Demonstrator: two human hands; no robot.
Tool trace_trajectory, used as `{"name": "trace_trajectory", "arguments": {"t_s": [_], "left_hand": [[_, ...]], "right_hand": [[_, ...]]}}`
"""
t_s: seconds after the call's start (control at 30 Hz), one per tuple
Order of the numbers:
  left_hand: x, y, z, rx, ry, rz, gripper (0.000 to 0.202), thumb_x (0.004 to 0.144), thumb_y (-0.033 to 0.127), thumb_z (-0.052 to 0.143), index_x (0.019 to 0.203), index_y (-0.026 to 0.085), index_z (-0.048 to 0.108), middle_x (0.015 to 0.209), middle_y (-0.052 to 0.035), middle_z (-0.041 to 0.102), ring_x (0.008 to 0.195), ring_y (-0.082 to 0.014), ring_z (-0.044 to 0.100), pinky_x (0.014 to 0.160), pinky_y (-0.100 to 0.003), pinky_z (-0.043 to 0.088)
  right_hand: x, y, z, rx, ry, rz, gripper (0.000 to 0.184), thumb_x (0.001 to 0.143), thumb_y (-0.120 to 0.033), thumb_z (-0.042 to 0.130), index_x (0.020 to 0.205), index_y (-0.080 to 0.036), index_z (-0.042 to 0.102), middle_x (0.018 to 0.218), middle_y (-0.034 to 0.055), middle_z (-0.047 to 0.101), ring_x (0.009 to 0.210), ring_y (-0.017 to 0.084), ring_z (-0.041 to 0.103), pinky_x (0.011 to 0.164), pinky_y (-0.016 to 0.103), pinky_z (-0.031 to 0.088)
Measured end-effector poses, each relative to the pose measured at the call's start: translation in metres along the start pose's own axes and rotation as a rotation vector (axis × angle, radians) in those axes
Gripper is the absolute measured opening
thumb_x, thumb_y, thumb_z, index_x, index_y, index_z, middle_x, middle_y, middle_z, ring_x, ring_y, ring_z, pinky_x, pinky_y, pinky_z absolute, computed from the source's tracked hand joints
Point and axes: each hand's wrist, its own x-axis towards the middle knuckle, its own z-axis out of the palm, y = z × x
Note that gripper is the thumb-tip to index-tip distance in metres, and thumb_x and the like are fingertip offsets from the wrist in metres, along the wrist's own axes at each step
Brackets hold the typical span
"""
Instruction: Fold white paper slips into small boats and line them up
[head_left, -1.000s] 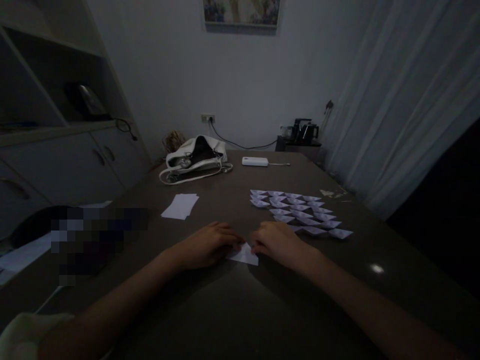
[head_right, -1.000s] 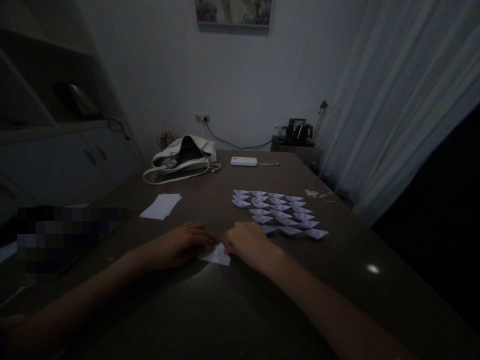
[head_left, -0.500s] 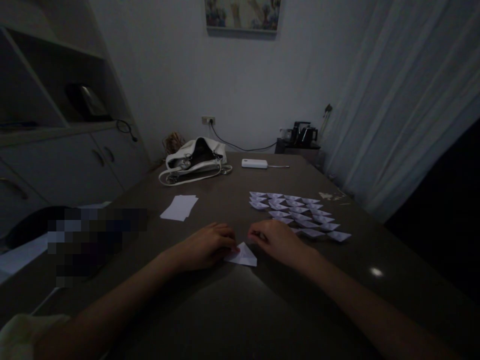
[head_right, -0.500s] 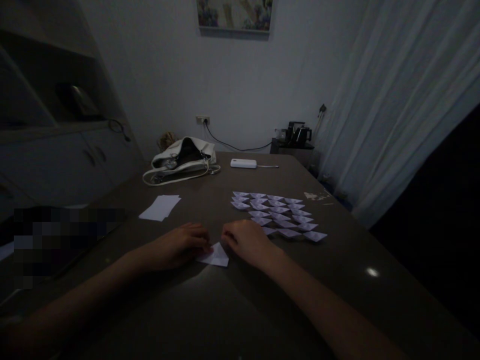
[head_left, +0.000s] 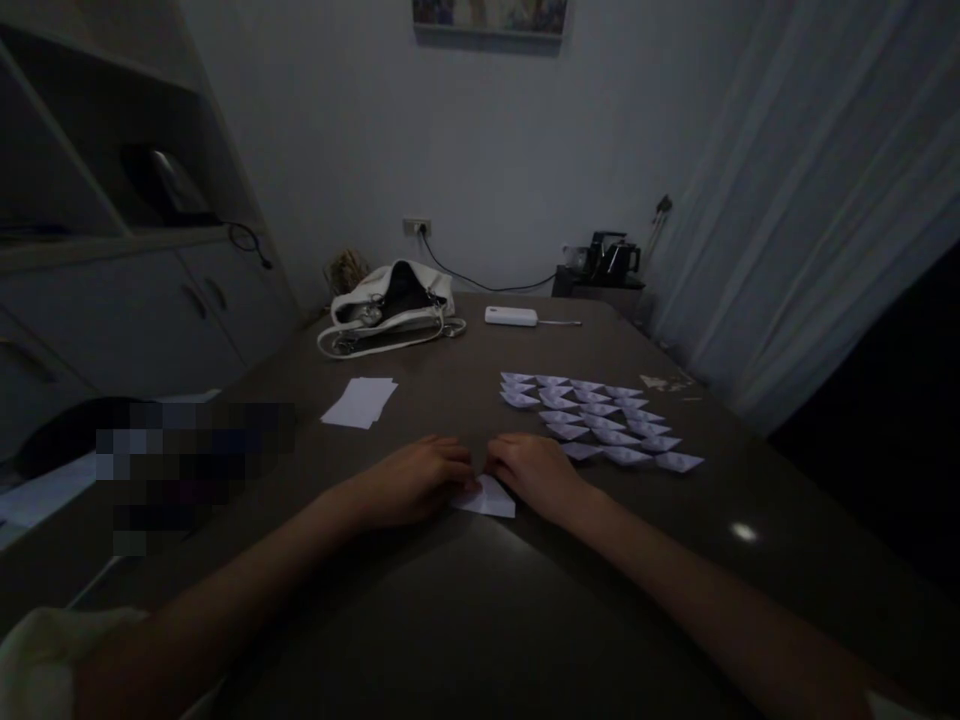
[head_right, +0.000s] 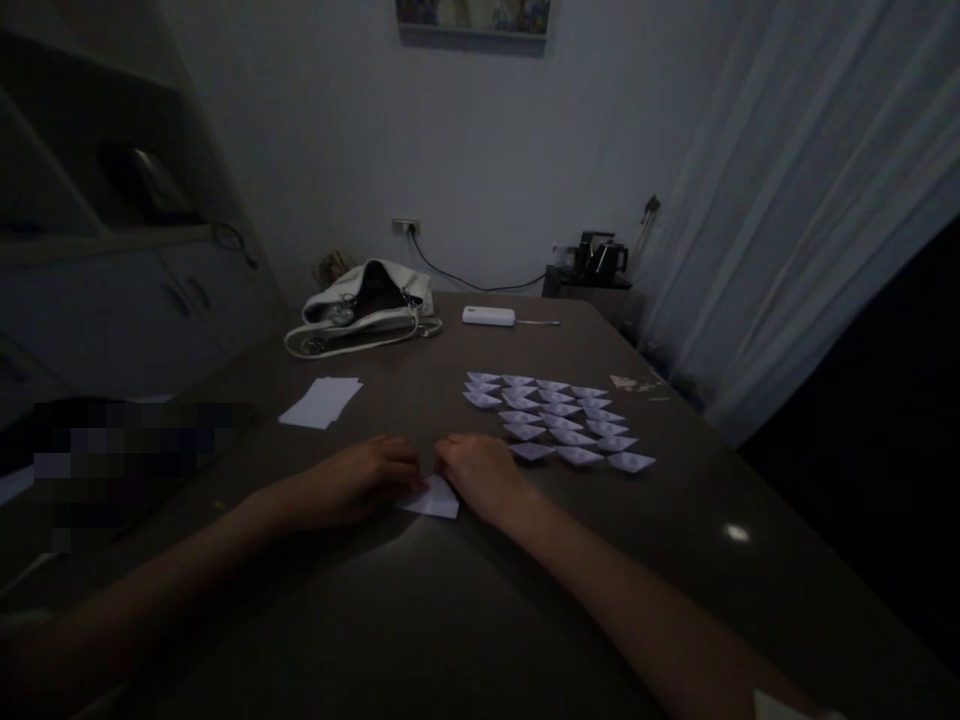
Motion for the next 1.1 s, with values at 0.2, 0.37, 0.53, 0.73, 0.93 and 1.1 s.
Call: {"name": "trace_trajectory", "arguments": {"t_s": [0.2,0.37,0.53,0.73,0.93,1.1], "left_hand": [[-0.001,0.0,0.003,-0.012,0.001,0.0,0.022,0.088,0.01,0.046,0.102,0.019,0.06,0.097,-0.006,0.061,0.091,-0.0202,0.057,0.08,-0.032,0.042],[-0.001,-0.001,0.004,-0.004,0.013,-0.046,0.02,0.087,0.012,0.048,0.103,0.018,0.059,0.095,-0.0061,0.06,0.088,-0.02,0.056,0.078,-0.031,0.043],[-0.001,-0.001,0.003,0.052,-0.02,0.035,0.033,0.089,0.008,0.044,0.113,0.022,0.062,0.095,-0.0059,0.061,0.089,-0.0194,0.056,0.079,-0.03,0.042],[-0.001,-0.001,0.002,0.077,-0.045,0.028,0.036,0.087,0.005,0.046,0.114,0.023,0.061,0.096,-0.0053,0.061,0.089,-0.0192,0.056,0.079,-0.03,0.041],[-0.002,-0.003,0.002,0.052,-0.044,0.033,0.034,0.089,0.008,0.046,0.115,0.023,0.061,0.099,-0.0053,0.061,0.092,-0.0195,0.056,0.079,-0.03,0.042],[-0.003,0.0,0.0,0.013,-0.036,0.02,0.027,0.091,0.017,0.049,0.114,0.022,0.062,0.097,-0.0052,0.061,0.091,-0.0189,0.057,0.08,-0.03,0.042]], "right_hand": [[-0.002,0.001,0.001,-0.005,-0.004,-0.01,0.009,0.086,-0.013,0.054,0.083,-0.016,0.063,0.084,0.0028,0.067,0.074,0.015,0.061,0.057,0.024,0.031],[-0.003,0.003,0.004,-0.009,0.006,-0.021,0.008,0.086,-0.015,0.054,0.084,-0.016,0.062,0.085,0.0033,0.066,0.074,0.014,0.06,0.057,0.024,0.031],[-0.005,0.004,0.0,-0.027,-0.002,-0.071,0.008,0.088,-0.017,0.055,0.085,-0.017,0.063,0.086,0.0032,0.066,0.08,0.015,0.06,0.059,0.023,0.032],[-0.011,0.003,-0.022,-0.038,-0.137,-0.087,0.006,0.086,-0.02,0.06,0.082,-0.017,0.064,0.087,0.0031,0.067,0.079,0.016,0.061,0.058,0.024,0.031],[-0.019,0.006,-0.036,0.006,-0.289,-0.1,0.004,0.082,-0.018,0.063,0.08,-0.019,0.066,0.082,0.0026,0.068,0.076,0.016,0.061,0.059,0.024,0.033],[-0.021,0.008,-0.037,0.06,-0.271,-0.139,0.005,0.08,-0.014,0.063,0.08,-0.019,0.066,0.082,0.0012,0.067,0.076,0.016,0.061,0.062,0.024,0.035]]}}
